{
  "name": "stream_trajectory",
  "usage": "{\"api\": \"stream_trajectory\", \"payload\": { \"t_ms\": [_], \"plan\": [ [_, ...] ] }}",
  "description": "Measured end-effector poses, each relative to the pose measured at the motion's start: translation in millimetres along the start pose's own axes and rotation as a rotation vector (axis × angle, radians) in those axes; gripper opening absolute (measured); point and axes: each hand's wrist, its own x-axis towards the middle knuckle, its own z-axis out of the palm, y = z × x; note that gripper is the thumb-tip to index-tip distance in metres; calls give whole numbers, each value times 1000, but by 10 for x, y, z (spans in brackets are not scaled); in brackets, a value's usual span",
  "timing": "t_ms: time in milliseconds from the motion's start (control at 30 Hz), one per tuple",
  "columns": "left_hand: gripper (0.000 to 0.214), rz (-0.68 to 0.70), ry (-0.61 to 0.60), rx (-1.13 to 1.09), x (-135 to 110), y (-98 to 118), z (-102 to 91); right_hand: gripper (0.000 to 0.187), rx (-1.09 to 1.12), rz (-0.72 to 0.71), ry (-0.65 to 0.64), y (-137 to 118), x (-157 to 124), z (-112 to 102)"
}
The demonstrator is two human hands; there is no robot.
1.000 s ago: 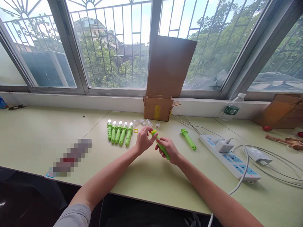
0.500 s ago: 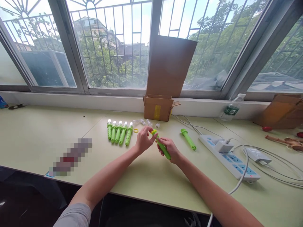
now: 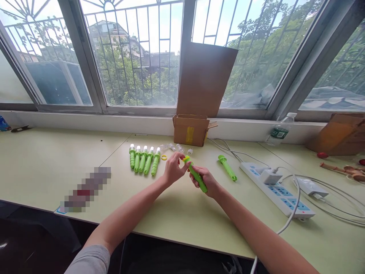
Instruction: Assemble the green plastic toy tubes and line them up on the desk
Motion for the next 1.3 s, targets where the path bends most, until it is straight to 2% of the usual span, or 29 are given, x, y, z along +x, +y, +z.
{"api": "stream_trajectory", "payload": {
  "t_ms": [367, 633, 833, 967, 1167, 1300],
  "plan": [
    [19, -17, 8, -20, -25, 9, 8, 30, 16, -3, -52, 11, -7, -39],
    [18, 16, -17, -1, -54, -40, -1, 46, -220, -44, 42, 43, 17, 2],
    [17, 42, -27, 40, -83, -52, 23, 49, -296, -44, 65, 49, 27, 16],
    [17, 58, -27, 93, -95, -63, 36, 48, -302, -43, 77, 63, 44, 25],
    [23, 56, -7, 104, -72, -48, 28, 40, -260, -166, 83, 85, 47, 27],
    [24, 54, 1, 115, -53, -27, 26, 39, -208, -159, 62, 88, 44, 14]
  ]
}}
